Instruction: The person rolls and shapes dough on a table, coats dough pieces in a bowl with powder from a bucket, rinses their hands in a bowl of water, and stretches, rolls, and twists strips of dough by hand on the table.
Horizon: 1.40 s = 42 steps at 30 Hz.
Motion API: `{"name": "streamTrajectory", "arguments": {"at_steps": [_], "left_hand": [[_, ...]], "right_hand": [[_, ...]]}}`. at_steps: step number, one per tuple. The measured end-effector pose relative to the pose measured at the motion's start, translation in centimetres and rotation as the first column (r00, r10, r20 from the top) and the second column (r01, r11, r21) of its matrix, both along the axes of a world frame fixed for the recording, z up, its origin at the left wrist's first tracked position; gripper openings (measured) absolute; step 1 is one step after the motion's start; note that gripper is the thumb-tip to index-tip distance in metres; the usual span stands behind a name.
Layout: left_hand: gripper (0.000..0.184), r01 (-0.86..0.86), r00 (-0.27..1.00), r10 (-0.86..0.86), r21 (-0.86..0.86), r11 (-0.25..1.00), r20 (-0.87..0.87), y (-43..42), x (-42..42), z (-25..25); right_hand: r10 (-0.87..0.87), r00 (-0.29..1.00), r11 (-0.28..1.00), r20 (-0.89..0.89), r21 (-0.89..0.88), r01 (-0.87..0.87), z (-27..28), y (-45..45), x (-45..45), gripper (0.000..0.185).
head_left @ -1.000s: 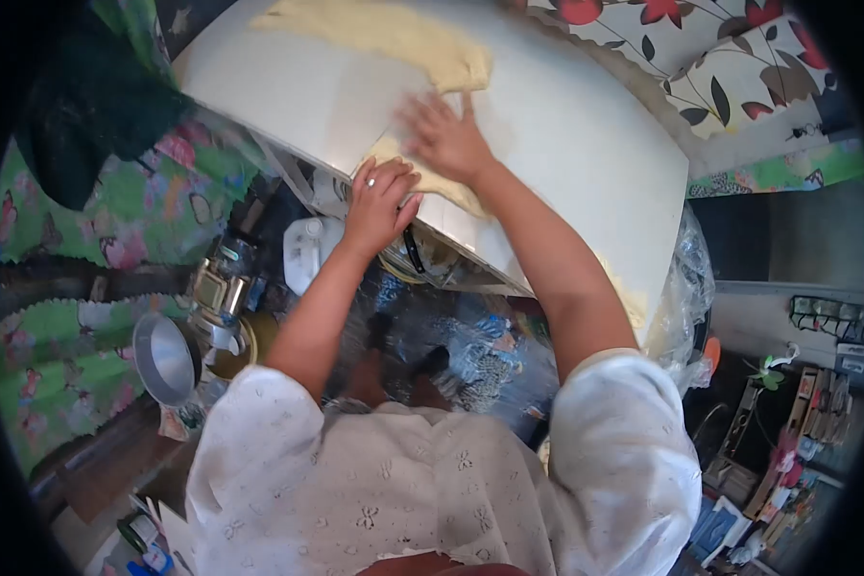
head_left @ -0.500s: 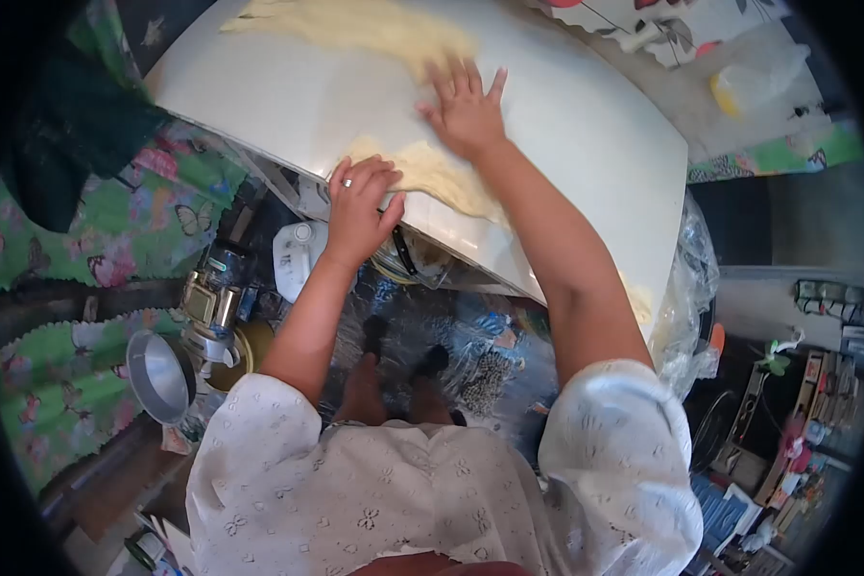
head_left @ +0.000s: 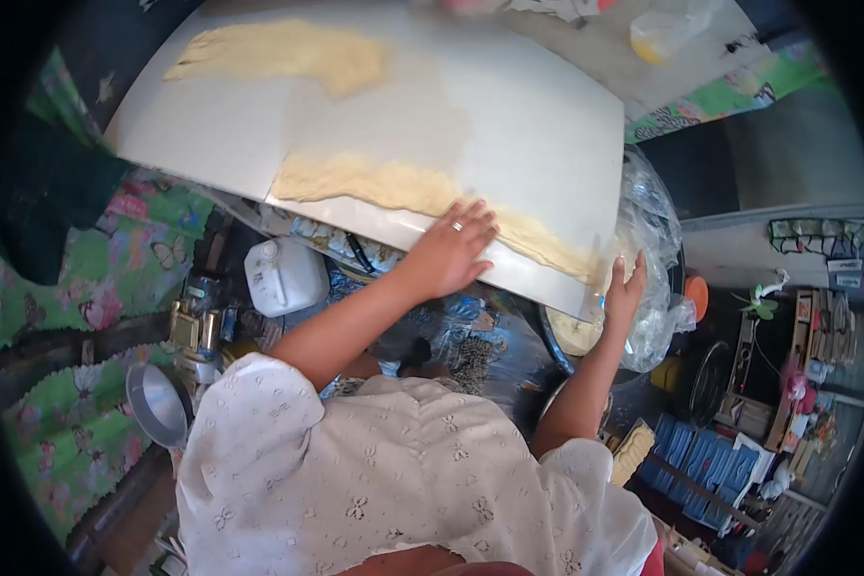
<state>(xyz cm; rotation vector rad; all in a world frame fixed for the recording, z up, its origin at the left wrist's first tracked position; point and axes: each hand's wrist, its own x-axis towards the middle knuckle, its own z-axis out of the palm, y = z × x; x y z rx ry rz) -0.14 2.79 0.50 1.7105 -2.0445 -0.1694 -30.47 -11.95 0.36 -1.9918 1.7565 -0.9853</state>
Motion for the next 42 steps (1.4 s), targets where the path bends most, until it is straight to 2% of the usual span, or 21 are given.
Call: {"name": "streamTrajectory", "arguments": {"at_steps": [2,4,6,8,10,12,14,18,20,21,23,24,25,26,27,32,34,36,37,40,42], "left_hand": [[0.052,0.174,0.985,-0.174,-0.013,0.985,0.003,-1.9,-3.2,-1.1],[0.053,0.226,0.974,-0.226,-0.035,0.973,0.004,-3.1,-6.6,-1.7],[0.053,0.276,0.961,-0.276,-0.047,0.96,0.004,-4.3,-9.0,-1.9],[0.053,0.238,0.971,-0.237,-0.015,0.971,0.041,-4.4,-10.9,-1.5],[0.049,0.2,0.978,-0.199,-0.014,0.98,0.066,-4.9,-11.4,-1.7],[0.045,0.177,0.979,-0.178,0.016,0.984,0.104,-4.3,-11.5,-1.4],[0.041,0.15,0.984,-0.146,-0.034,0.988,0.105,-3.9,-11.5,-1.7],[0.034,0.139,0.987,-0.133,-0.071,0.988,0.086,-4.0,-11.6,-1.1],[0.035,0.096,0.995,-0.097,-0.048,0.994,-0.024,-4.2,-11.9,-0.9],[0.035,0.089,0.996,-0.089,-0.056,0.994,-0.012,-4.5,-12.3,-0.6],[0.037,-0.101,0.994,0.1,-0.008,0.995,-0.036,-5.5,-14.4,0.0],[0.037,-0.11,0.993,0.109,-0.008,0.994,-0.032,-5.9,-15.2,0.2],[0.035,-0.11,0.994,0.108,-0.11,0.988,-0.028,-6.5,-16.0,0.4],[0.033,-0.111,0.994,0.109,-0.209,0.972,-0.023,-7.0,-16.6,0.4],[0.031,-0.051,0.999,0.054,-0.175,0.983,0.009,-7.4,-17.1,-0.4],[0.021,-0.161,0.987,0.162,0.041,0.986,-0.021,-8.7,-17.9,-1.3],[0.017,-0.197,0.979,0.2,0.09,0.976,-0.026,-8.9,-17.9,-1.4],[0.013,-0.275,0.93,0.233,-0.12,0.954,-0.283,-8.4,-17.4,-1.9],[0.014,-0.283,0.921,0.225,-0.149,0.948,-0.318,-8.2,-17.4,-2.2],[0.013,-0.351,0.927,0.308,-0.208,0.913,-0.213,-7.4,-17.4,-0.8],[0.013,-0.373,0.918,0.331,-0.189,0.908,-0.218,-7.1,-16.9,-0.6]], "right_hand": [[-0.001,0.999,1.0,-0.047,-0.01,0.001,0.3,-0.4,-1.1,0.059],[0.007,0.994,1.0,-0.105,-0.014,-0.008,0.6,-1.5,-1.5,0.059],[0.164,0.971,0.982,-0.177,-0.069,-0.178,-0.2,-3.8,-1.1,0.058],[0.288,0.935,0.948,-0.207,-0.079,-0.31,-0.2,-5.9,1.0,0.06],[0.413,0.833,0.879,-0.367,-0.08,-0.471,-0.7,-7.0,3.5,0.063],[0.517,0.708,0.821,-0.481,0.046,-0.569,0.1,-5.8,6.4,0.063],[0.612,0.593,0.712,-0.523,0.037,-0.701,-0.4,-5.0,8.6,0.062],[0.552,0.591,0.719,-0.588,-0.025,-0.695,-2.2,-6.7,10.7,0.063],[0.357,0.557,0.694,-0.75,-0.186,-0.696,-1.9,-9.0,10.6,0.064],[0.459,0.631,0.749,-0.625,-0.11,-0.653,-0.3,-8.7,10.0,0.058],[0.683,0.704,0.71,-0.194,-0.05,-0.703,0.7,-9.4,6.6,0.048],[0.733,0.671,0.674,-0.108,-0.012,-0.739,1.0,-9.5,4.3,0.043],[0.775,0.631,0.632,-0.022,0.021,-0.775,1.2,-9.6,2.0,0.04],[0.828,0.554,0.538,0.087,0.154,-0.829,1.1,-9.7,-0.5,0.038],[0.855,0.477,0.417,0.205,0.276,-0.866,0.9,-9.5,-2.1,0.036],[0.903,0.419,0.386,0.092,0.253,-0.887,0.8,-6.7,-3.4,0.044],[0.886,0.456,0.462,-0.08,0.207,-0.862,0.5,-6.4,-3.0,0.035],[0.87,0.476,0.491,-0.125,0.145,-0.859,0.0,-6.2,-2.3,0.028],[0.854,0.493,0.511,-0.167,0.088,-0.855,-0.2,-6.0,-2.0,0.021],[0.833,0.526,0.541,-0.171,0.061,-0.839,-0.2,-5.9,-0.5,0.01],[0.819,0.545,0.558,-0.179,0.03,-0.829,0.2,-5.8,0.6,0.01]]}}
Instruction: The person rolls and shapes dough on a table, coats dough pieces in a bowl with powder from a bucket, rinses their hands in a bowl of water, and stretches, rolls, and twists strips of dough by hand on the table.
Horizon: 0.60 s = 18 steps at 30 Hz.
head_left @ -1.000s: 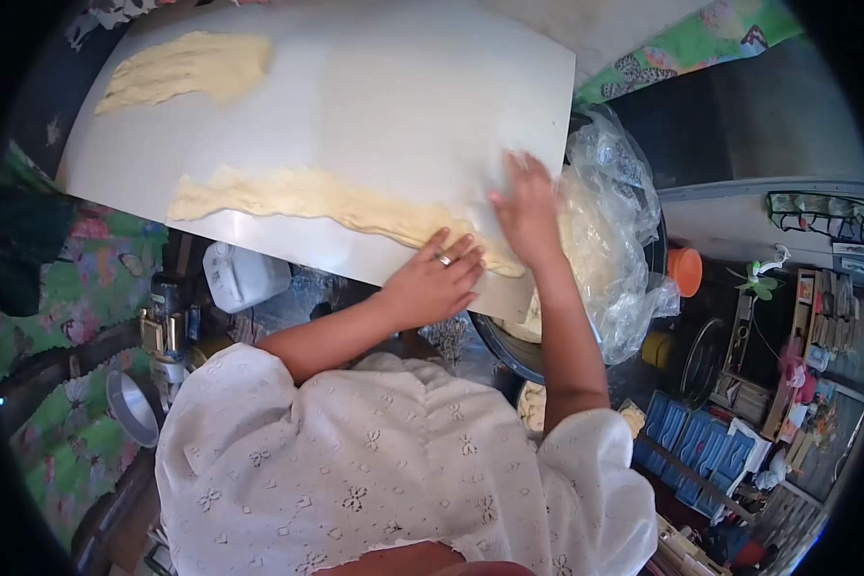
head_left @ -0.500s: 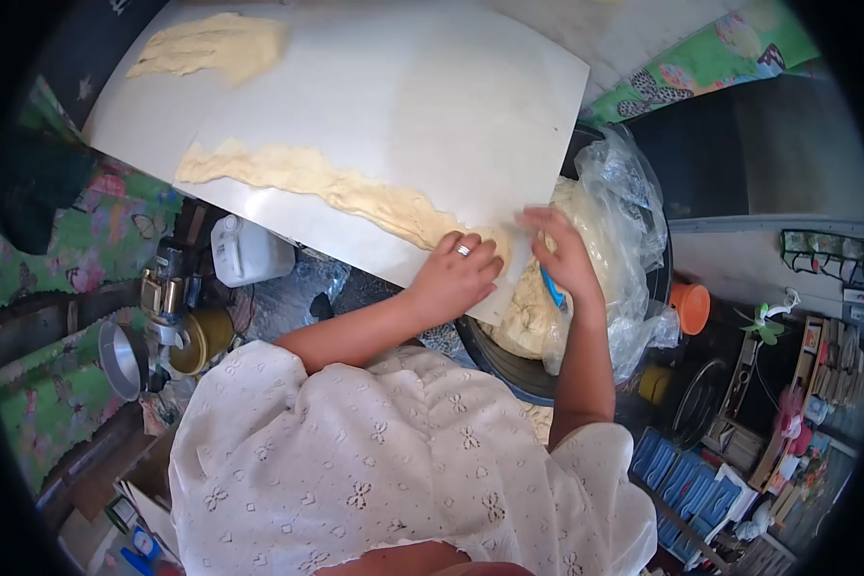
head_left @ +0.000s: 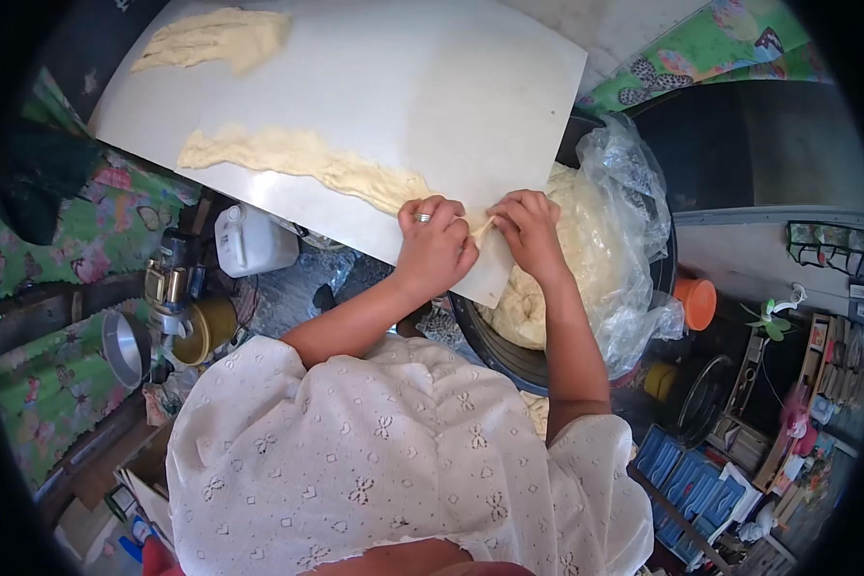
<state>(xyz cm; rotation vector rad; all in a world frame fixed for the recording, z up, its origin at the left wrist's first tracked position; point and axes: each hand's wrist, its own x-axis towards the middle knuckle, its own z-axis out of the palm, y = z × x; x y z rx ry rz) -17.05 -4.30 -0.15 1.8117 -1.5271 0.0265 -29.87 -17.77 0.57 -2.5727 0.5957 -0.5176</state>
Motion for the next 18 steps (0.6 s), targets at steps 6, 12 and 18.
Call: {"name": "streamTrajectory", "arguments": {"at_steps": [6,12,18], "left_hand": [[0.014,0.055,0.997,-0.054,-0.017,0.998,0.055,0.5,0.1,-0.6],[0.013,0.239,0.963,-0.22,-0.118,0.964,0.157,0.6,-0.2,-1.8],[0.014,0.033,0.996,-0.038,-0.051,0.998,-0.085,0.5,0.3,-1.4]], "right_hand": [[-0.078,0.997,0.949,0.008,0.307,0.072,0.0,0.7,1.4,0.009],[-0.021,0.998,0.701,0.061,0.712,-0.028,-0.9,0.8,-0.8,0.012],[0.309,0.949,0.898,-0.06,0.346,-0.271,0.6,-1.0,-1.1,0.024]]}}
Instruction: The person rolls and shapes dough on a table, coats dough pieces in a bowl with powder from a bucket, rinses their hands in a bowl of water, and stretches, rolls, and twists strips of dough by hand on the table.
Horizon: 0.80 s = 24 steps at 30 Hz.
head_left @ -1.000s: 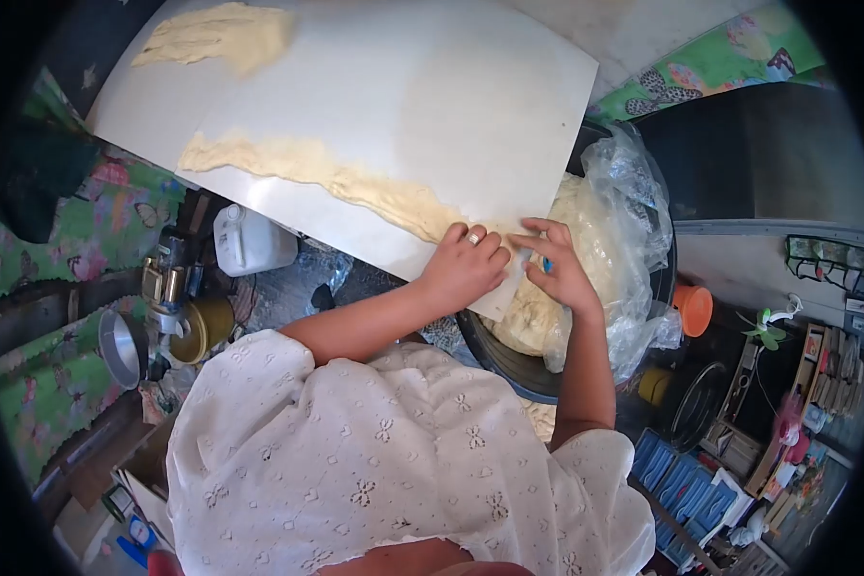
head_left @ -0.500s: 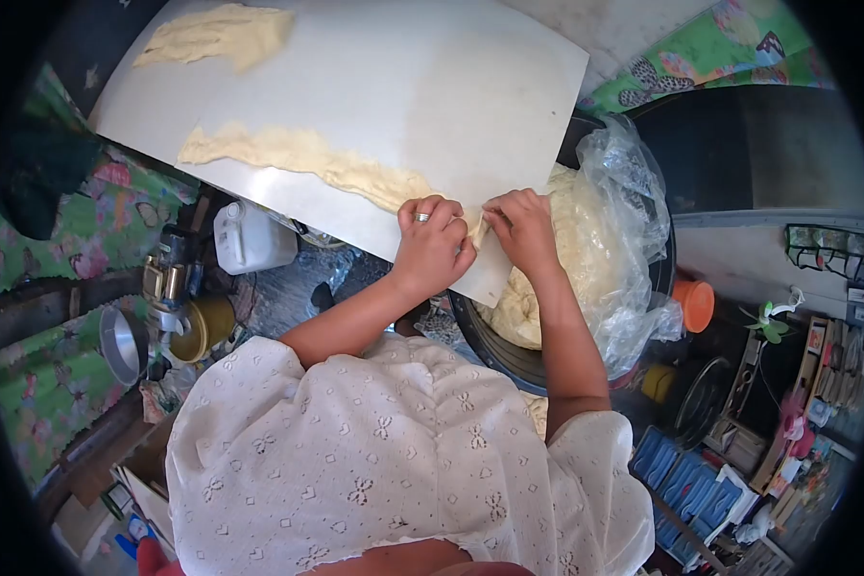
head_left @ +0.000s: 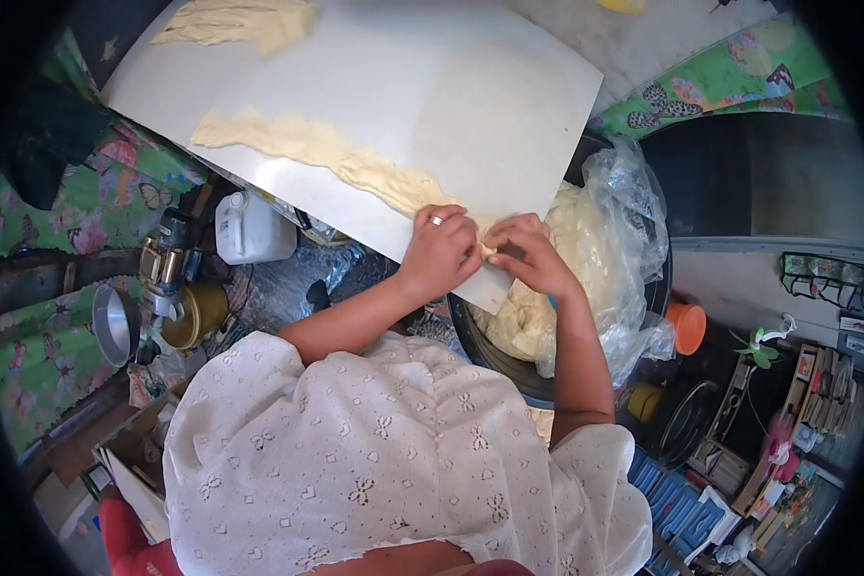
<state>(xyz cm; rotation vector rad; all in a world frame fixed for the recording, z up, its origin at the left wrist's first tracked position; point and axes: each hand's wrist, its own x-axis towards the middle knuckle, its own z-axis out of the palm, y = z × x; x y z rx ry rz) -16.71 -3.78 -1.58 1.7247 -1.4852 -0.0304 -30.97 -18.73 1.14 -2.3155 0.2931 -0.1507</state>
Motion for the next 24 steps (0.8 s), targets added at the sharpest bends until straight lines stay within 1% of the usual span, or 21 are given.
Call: {"name": "streamTrajectory", "arguments": {"at_steps": [1,2,4,5,7,8,10,11,13,14,16,17,19,20,21,22,23,24], "left_hand": [[0.017,-0.036,0.997,0.045,0.144,0.989,-0.058,-0.1,0.2,-0.1],[0.017,-0.037,0.997,0.045,0.143,0.989,-0.057,-0.2,0.2,0.0],[0.019,-0.175,0.982,0.181,0.103,0.979,-0.05,-0.5,0.0,0.5],[0.019,-0.176,0.982,0.182,0.102,0.979,-0.049,-0.4,0.0,0.4],[0.018,-0.139,0.984,0.12,0.15,0.979,0.132,0.0,-0.2,0.3],[0.018,-0.142,0.983,0.122,0.149,0.979,0.136,0.1,-0.3,0.6],[0.015,-0.172,0.981,0.162,0.082,0.982,0.109,0.4,-0.6,1.3],[0.015,-0.177,0.98,0.167,0.086,0.98,0.107,0.4,-0.6,1.2],[0.014,-0.165,0.967,0.142,0.094,0.982,0.212,0.2,-0.2,1.0],[0.014,-0.167,0.967,0.144,0.094,0.981,0.211,0.1,0.2,1.0],[0.015,-0.261,0.958,0.237,0.156,0.953,0.16,-0.1,1.2,1.3],[0.016,-0.28,0.953,0.26,0.133,0.951,0.154,-0.1,1.5,1.4],[0.018,-0.285,0.954,0.27,0.109,0.952,0.131,-0.1,1.6,1.1],[0.019,-0.29,0.954,0.281,0.083,0.953,0.108,-0.1,1.9,0.9],[0.019,-0.292,0.953,0.283,0.083,0.953,0.112,0.1,2.2,0.3],[0.021,-0.18,0.971,0.157,0.12,0.976,0.179,0.4,2.3,-0.4],[0.023,-0.069,0.971,0.028,0.167,0.984,0.237,0.7,2.3,0.1],[0.023,-0.074,0.972,0.032,0.172,0.982,0.233,1.1,2.1,0.7]], "right_hand": [[-0.044,0.999,0.993,0.01,-0.112,0.044,-0.5,0.2,0.4,0.027],[-0.043,0.999,0.993,0.011,-0.113,0.044,-1.0,0.6,1.1,0.027],[-0.291,0.941,0.927,0.175,-0.192,0.322,-2.0,1.1,2.3,0.026],[-0.289,0.941,0.927,0.177,-0.192,0.321,-2.5,0.6,2.3,0.026],[-0.123,0.98,0.992,0.159,0.009,0.124,-3.3,-0.8,2.0,0.022],[-0.121,0.979,0.993,0.163,0.009,0.121,-2.6,-1.0,1.6,0.022],[0.071,0.996,0.992,0.058,-0.106,-0.064,-0.8,-0.9,0.9,0.018],[0.076,0.996,0.992,0.056,-0.103,-0.07,-0.9,-0.8,1.0,0.018],[-0.019,0.992,0.963,0.128,-0.265,0.052,-1.0,-0.7,1.6,0.018],[-0.017,0.992,0.963,0.127,-0.266,0.05,-1.3,-0.6,2.3,0.018],[-0.084,0.991,0.898,0.103,-0.424,0.12,-2.1,-0.5,3.9,0.023],[-0.083,0.991,0.898,0.103,-0.424,0.119,-2.4,-0.4,4.5,0.023],[-0.268,0.946,0.85,0.185,-0.418,0.322,-2.9,-0.2,5.4,0.026],[-0.27,0.944,0.85,0.191,-0.414,0.326,-2.4,-0.9,4.8,0.026],[-0.186,0.977,0.941,0.103,-0.268,0.207,-1.4,-2.2,3.6,0.023],[-0.077,0.997,0.991,0.028,-0.106,0.08,-0.5,-2.9,2.8,0.02],[-0.117,0.992,0.972,0.05,-0.202,0.124,0.1,-2.2,2.3,0.016],[-0.111,0.993,0.973,0.046,-0.197,0.118,0.0,-2.1,2.5,0.016]]}}
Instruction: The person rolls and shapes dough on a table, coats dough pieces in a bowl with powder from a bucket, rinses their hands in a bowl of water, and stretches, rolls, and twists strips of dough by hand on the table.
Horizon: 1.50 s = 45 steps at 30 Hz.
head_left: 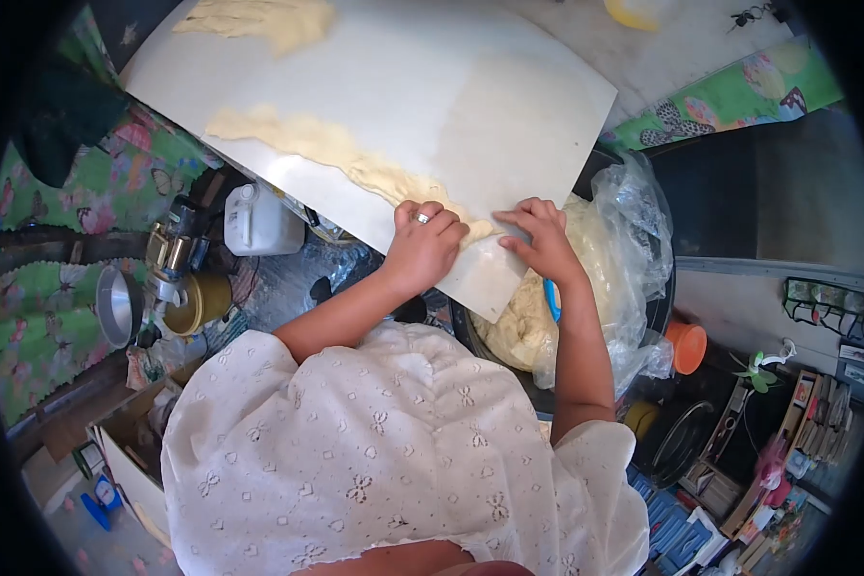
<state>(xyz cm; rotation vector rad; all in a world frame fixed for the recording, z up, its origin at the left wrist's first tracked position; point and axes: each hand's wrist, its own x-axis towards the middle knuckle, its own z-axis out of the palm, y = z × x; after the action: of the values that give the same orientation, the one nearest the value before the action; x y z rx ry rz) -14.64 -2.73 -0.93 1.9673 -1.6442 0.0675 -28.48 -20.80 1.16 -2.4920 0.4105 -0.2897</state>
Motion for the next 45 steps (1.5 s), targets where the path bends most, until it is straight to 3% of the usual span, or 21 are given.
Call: {"name": "streamTrajectory", "arguments": {"at_steps": [2,6,8,12,14,15,17,18,20,23,24,25,26,29,33,35,38,39,42,43,45], "left_hand": [[0.022,-0.04,0.99,0.039,-0.002,0.999,-0.132,0.3,-0.4,1.4],[0.022,-0.075,0.997,0.075,-0.092,0.993,-0.007,0.1,-0.6,0.1],[0.021,-0.009,0.997,0.013,-0.048,0.999,0.077,0.3,-0.7,-0.3],[0.021,-0.02,0.998,0.025,-0.069,0.997,0.064,0.5,-0.6,-0.4],[0.017,-0.074,0.997,0.074,-0.118,0.99,-0.008,0.5,-0.8,-0.6],[0.017,-0.081,0.997,0.081,-0.118,0.99,-0.012,0.5,-0.8,-0.7],[0.017,-0.081,0.992,0.071,-0.089,0.993,-0.105,0.5,-0.4,-0.4],[0.017,-0.081,0.992,0.072,-0.089,0.993,-0.105,0.4,-0.1,-0.1],[0.018,-0.222,0.973,0.217,-0.05,0.974,-0.078,0.2,0.6,0.8],[0.018,-0.295,0.954,0.299,-0.113,0.949,0.026,-0.6,0.9,1.0],[0.02,-0.304,0.949,0.312,-0.131,0.944,0.047,-0.7,1.3,1.0],[0.024,-0.173,0.984,0.172,0.036,0.984,0.045,-0.2,2.0,0.2],[0.024,-0.183,0.982,0.181,0.034,0.983,0.049,0.2,2.1,0.0],[0.027,-0.107,0.993,0.106,0.008,0.994,0.058,1.3,1.8,-0.1],[0.026,-0.233,0.97,0.234,0.016,0.972,-0.061,1.7,2.9,1.4],[0.026,-0.358,0.926,0.36,0.033,0.933,-0.111,1.1,3.7,1.1],[0.024,-0.468,0.884,0.46,-0.144,0.872,-0.083,-0.2,3.2,-0.3],[0.028,-0.402,0.916,0.399,-0.144,0.904,-0.053,0.1,3.4,-0.1],[0.028,-0.125,0.992,0.122,0.088,0.988,0.04,1.4,4.6,0.3],[0.032,-0.129,0.991,0.13,0.04,0.991,-0.032,1.5,4.8,1.5],[0.033,-0.114,0.993,0.112,0.04,0.993,0.033,1.4,5.2,1.3]], "right_hand": [[0.055,0.998,0.997,-0.021,-0.061,-0.056,-0.1,0.1,0.3,0.016],[-0.033,0.999,0.998,-0.005,0.046,0.034,-1.1,1.1,2.3,0.015],[-0.149,0.983,0.957,0.105,0.265,0.116,-1.2,2.1,2.6,0.015],[-0.135,0.991,0.787,0.021,0.609,0.094,-0.4,2.0,1.6,0.017],[0.13,0.988,0.894,0.081,0.421,-0.152,-0.3,1.3,0.7,0.026],[0.137,0.988,0.893,0.077,0.421,-0.157,-0.4,1.2,0.9,0.026],[0.15,0.989,0.986,0.01,0.079,-0.15,-0.5,1.1,1.5,0.03],[0.15,0.989,0.986,0.01,0.079,-0.15,-0.9,1.1,2.1,0.03],[0.015,1.0,0.974,0.003,-0.224,-0.014,-1.9,1.5,3.8,0.028],[-0.158,0.969,0.933,0.189,-0.294,0.209,-2.0,2.5,5.8,0.02],[-0.16,0.968,0.933,0.193,-0.291,0.212,-2.1,2.0,5.3,0.02],[0.012,0.99,0.992,0.142,-0.125,0.006,-2.3,1.0,4.5,0.02],[0.198,0.973,0.977,0.121,0.049,-0.205,-1.8,0.7,4.3,0.021],[0.284,0.957,0.958,0.063,0.032,-0.286,-0.7,1.8,3.4,0.021],[0.169,0.985,0.979,0.044,-0.123,-0.163,-1.2,1.3,5.3,0.022],[-0.088,0.992,0.939,0.09,-0.326,0.113,-2.0,1.9,7.4,0.025],[-0.009,0.983,0.948,0.185,-0.311,0.067,-1.7,1.8,8.1,0.027],[0.158,0.966,0.976,0.206,-0.181,-0.121,-0.9,1.6,7.6,0.031],[0.273,0.953,0.962,0.133,-0.057,-0.268,-0.5,2.8,6.7,0.032],[0.232,0.97,0.97,0.071,0.056,-0.236,-1.0,2.1,6.6,0.032],[0.188,0.981,0.982,0.046,0.004,-0.189,-1.0,0.7,6.7,0.03]]}}
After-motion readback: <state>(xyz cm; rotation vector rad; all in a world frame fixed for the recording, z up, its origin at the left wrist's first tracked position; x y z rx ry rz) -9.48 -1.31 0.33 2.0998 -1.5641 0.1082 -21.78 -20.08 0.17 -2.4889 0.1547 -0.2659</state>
